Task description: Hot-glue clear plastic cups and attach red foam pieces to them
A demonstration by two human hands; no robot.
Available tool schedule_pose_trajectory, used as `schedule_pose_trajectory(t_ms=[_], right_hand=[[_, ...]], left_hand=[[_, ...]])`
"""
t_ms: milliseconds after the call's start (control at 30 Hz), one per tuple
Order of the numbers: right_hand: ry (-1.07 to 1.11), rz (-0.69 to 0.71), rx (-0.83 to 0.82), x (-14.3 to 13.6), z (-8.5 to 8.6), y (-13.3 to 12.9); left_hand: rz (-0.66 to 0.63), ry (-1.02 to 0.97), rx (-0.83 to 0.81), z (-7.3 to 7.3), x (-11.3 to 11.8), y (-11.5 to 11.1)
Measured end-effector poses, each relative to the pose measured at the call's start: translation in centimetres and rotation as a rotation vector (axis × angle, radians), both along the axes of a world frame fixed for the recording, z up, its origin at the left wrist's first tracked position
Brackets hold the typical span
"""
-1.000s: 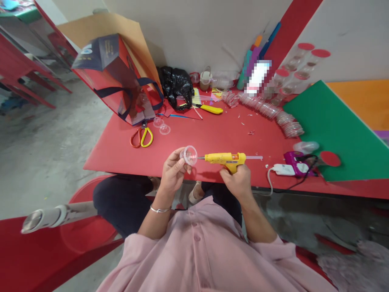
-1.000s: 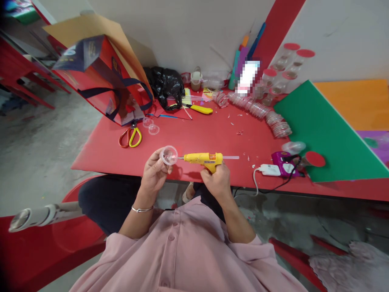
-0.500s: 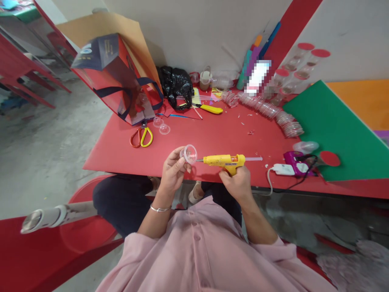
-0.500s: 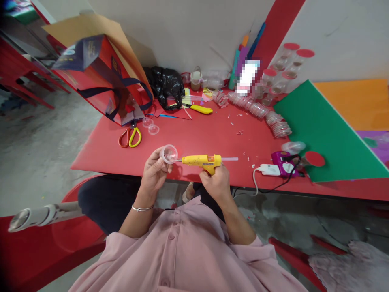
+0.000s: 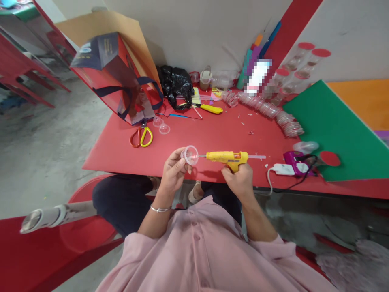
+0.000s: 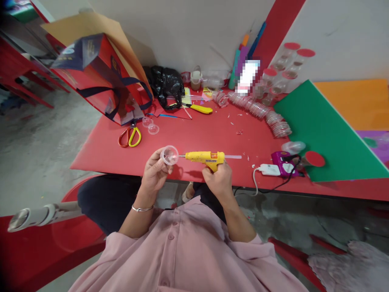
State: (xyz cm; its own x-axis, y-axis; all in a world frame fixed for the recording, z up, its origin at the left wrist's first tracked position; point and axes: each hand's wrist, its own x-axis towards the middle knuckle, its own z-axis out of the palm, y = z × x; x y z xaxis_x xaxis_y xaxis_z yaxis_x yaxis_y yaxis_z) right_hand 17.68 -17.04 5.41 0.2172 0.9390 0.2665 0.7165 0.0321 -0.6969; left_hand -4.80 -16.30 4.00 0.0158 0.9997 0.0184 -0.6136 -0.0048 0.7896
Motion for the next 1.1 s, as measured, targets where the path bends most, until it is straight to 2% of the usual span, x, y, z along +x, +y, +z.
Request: schedule_pose_trajectory(t_ms=[567, 1100], right_hand=[[0.013, 0.064, -0.056, -0.5, 0.6, -1.1], [0.01, 0.107, -0.017, -0.9, 0.7, -1.6]], left_hand=[[0.018, -0.012, -0.009, -0.1, -0.1, 0.1], [0.032, -0.009, -0.002, -0.4, 0.2, 0.0]])
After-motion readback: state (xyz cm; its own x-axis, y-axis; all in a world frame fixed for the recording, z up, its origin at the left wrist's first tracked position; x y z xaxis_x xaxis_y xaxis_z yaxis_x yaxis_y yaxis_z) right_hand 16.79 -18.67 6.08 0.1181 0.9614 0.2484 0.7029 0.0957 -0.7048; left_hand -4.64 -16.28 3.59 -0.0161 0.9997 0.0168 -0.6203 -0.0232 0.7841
